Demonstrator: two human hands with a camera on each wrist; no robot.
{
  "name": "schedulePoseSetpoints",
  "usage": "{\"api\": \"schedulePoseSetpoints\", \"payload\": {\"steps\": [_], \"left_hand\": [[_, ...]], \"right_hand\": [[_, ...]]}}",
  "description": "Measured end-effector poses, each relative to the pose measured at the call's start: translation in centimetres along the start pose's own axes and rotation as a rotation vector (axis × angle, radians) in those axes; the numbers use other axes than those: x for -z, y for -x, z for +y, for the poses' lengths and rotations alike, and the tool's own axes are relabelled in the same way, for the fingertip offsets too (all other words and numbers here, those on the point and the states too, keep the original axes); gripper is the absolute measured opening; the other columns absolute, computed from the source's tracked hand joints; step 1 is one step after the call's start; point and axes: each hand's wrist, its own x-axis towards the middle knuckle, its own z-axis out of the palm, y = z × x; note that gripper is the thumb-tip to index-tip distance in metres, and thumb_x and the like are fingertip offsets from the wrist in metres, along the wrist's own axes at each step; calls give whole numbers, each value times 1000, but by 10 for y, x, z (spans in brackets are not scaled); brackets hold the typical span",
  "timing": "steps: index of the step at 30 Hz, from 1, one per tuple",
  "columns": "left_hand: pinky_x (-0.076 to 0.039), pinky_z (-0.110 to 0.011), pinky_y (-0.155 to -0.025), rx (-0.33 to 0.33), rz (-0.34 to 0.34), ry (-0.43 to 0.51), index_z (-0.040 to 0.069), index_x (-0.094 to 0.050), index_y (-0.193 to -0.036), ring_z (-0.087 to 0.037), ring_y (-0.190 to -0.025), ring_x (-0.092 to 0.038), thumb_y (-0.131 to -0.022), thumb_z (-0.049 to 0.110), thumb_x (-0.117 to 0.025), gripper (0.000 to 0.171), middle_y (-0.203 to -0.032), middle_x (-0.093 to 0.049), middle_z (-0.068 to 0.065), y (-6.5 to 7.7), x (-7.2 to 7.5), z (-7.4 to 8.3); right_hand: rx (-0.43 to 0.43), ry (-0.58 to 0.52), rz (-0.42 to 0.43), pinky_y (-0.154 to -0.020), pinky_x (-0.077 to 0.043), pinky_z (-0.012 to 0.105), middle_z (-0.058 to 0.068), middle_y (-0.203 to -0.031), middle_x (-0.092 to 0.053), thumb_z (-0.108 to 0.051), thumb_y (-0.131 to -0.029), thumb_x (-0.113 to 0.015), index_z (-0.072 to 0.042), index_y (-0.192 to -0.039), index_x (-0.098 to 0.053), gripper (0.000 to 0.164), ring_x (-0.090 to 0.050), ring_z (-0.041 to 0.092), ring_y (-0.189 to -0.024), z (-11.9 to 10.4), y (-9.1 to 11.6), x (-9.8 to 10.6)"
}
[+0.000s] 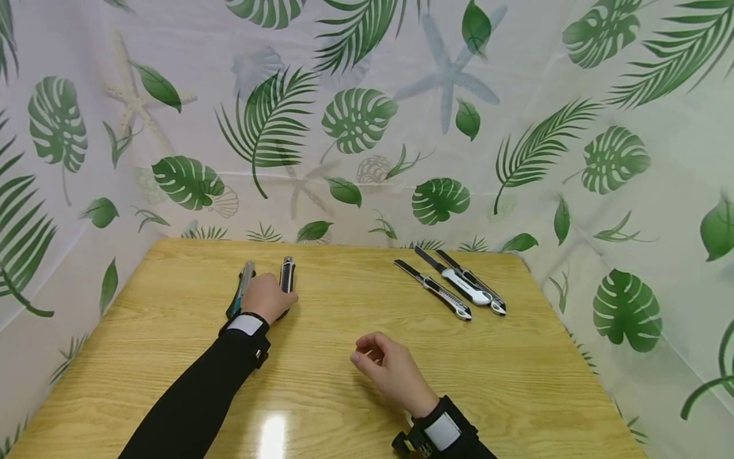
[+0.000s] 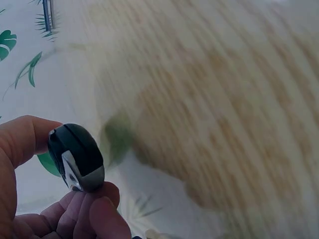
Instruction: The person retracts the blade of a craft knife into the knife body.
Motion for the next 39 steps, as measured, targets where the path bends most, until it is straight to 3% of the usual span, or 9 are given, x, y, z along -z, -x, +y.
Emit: {"api": "schedulePoseSetpoints", "payload": {"steps": [16,26,31,35,39], "left_hand": [[-36,-34,-48,60,-6,-83,5,-60,-78,-25,-57,-55,-87,33,-76,33,-66,-59,-10,-4,-6,-4],[-36,-34,-48,33,-9,-82,4,-60,-79,-26,-55,-56,-89,34,-75,35,-65,-59,-10,0,-6,-4],[-31,-32,-45,14,0,-88,4,-63,-76,-22,-50,-51,-91,43,-75,43,-58,-53,-7,5,-7,-3],[-35,-33,-43,-22,40,-92,-6,-68,-99,-23,-51,-53,-92,50,-73,56,-72,-61,-15,12,-4,-2],[-46,-38,-51,-132,133,-52,-6,-65,-115,-25,-61,-58,-95,47,-71,58,-94,-64,-19,26,0,2]], "right_hand": [[3,-11,17,-74,-50,30,-5,-96,-67,-31,-102,-66,-8,-116,-68,27,-61,16,-86,0,0,0],[5,-5,20,-74,-51,31,-5,-96,-67,-37,-101,-65,-8,-117,-67,33,-62,16,-86,3,0,4],[-31,22,54,-74,-51,32,-4,-95,-66,-35,-101,-66,-10,-116,-68,30,-62,16,-84,15,-4,11],[-62,92,97,-73,-51,34,-4,-95,-66,-31,-100,-68,-10,-115,-68,26,-61,14,-82,29,-10,24],[-57,217,156,-72,-52,35,-1,-98,-67,-31,-99,-69,-8,-117,-68,28,-62,15,-84,44,-17,49]]}}
